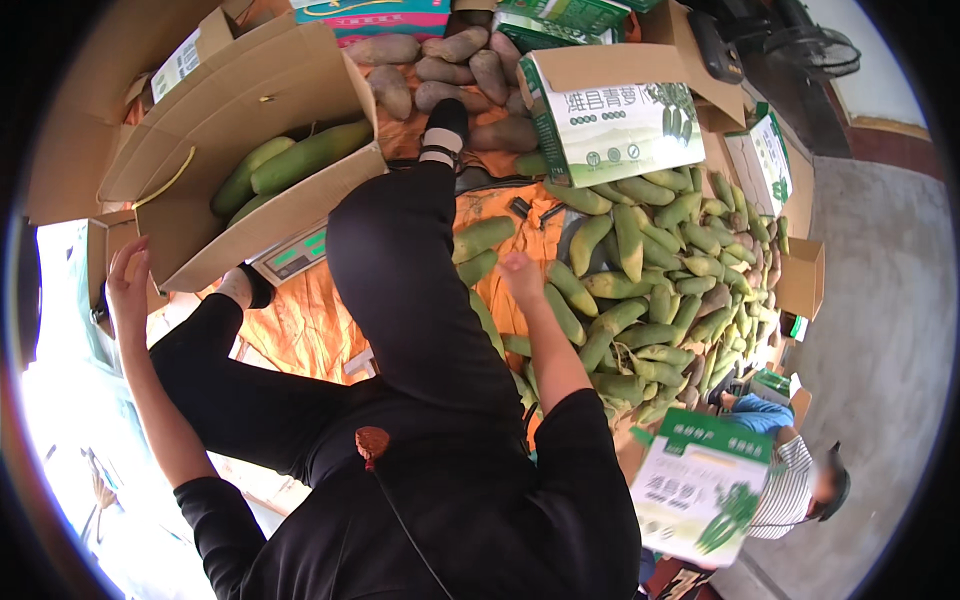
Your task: Packing luffas into cardboard boxes and weighing them.
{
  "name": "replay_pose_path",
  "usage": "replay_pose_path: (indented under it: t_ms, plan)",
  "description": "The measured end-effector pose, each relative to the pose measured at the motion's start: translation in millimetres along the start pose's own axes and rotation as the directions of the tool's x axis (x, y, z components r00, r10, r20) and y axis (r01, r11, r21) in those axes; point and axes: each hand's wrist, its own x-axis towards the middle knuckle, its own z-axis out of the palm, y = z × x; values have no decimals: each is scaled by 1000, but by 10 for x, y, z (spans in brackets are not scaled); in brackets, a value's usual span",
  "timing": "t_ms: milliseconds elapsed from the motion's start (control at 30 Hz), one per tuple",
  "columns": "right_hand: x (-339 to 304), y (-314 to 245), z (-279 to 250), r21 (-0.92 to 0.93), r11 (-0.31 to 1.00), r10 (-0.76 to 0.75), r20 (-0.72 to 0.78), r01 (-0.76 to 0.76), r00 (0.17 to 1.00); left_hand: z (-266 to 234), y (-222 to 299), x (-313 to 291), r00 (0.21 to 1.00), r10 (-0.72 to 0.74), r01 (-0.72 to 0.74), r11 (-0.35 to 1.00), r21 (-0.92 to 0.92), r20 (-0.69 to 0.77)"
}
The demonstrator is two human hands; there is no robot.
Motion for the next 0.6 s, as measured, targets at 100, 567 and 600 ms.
replay_pose_path:
  t_ms: [100, 567, 600]
  plan:
    - [-63, 485, 137, -119, 989, 91, 5, -90, 996, 1, -117, 10, 999, -46, 46, 999, 16, 4]
    - [314, 705, 206, -68, 994, 78, -102, -85, 992, 156, 128, 119, 1000, -27, 26, 999, 40, 7]
    - [434, 1092, -252, 53, 998, 26, -226, -15, 974, 418, 222, 282, 999, 39, -38, 997, -67, 22]
